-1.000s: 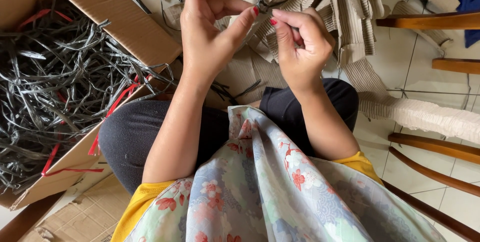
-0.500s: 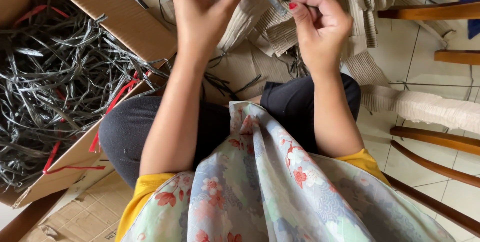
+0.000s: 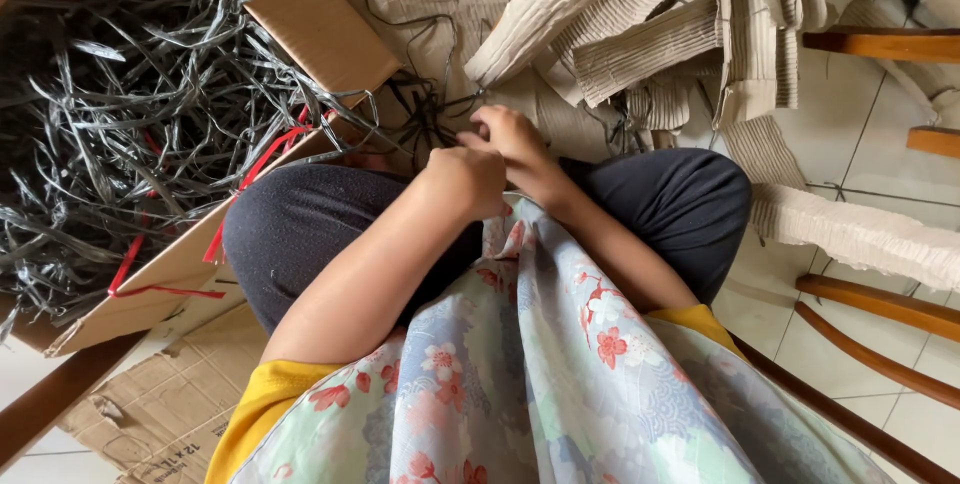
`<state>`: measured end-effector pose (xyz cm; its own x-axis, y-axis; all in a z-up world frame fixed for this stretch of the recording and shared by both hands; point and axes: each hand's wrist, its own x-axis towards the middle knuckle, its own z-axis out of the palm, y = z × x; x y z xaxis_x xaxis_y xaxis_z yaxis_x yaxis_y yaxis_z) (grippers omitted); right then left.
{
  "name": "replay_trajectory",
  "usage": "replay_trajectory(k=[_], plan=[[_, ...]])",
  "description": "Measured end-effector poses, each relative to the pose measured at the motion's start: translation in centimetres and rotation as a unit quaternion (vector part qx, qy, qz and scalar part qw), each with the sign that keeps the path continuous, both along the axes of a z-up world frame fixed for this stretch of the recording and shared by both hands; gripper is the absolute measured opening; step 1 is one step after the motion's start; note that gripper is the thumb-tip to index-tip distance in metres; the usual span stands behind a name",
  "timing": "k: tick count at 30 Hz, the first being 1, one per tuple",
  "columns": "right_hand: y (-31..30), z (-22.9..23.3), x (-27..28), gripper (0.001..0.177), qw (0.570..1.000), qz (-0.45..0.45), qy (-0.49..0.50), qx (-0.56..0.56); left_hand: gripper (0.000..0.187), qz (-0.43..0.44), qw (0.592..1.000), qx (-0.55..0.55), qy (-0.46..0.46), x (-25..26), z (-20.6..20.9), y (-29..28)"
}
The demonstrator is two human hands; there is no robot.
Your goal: The person wraps the legs of a wooden chair with protective cardboard strips and secures them using thin black wire and light strings. They tie the materials together by hand to ensure the chair is padded.
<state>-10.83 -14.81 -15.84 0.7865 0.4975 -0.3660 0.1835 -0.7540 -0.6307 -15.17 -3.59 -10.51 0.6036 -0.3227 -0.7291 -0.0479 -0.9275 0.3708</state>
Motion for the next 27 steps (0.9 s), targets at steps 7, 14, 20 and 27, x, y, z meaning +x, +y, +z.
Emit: replay_trajectory(k=[7,14,20,27], plan=[[-1.0,2.1,0.8,0.016,0.999,-0.037,0.033,-0.020,0.036,-0.013,0.992,0.011,-0.128,-2.1,-2.5,-0.1],[-4.7,12.7,2.9,0.009,0.987,-0.089,-0.064,0.114,0.029,0.178,0.954,-0.151,-0.187,6.1,5.7,9.5],[-7.2,15.7,3.2,0.006,0.989,-0.095,-0.021,0.115,0.044,0.284,0.873,-0.397,0.011,7.5,9.4,7.4],[-7.0,15.0,3.5,0.008,0.995,0.012,0.094,-0.021,0.010,0.419,0.705,-0.572,0.022,8.0,7.0,5.2]])
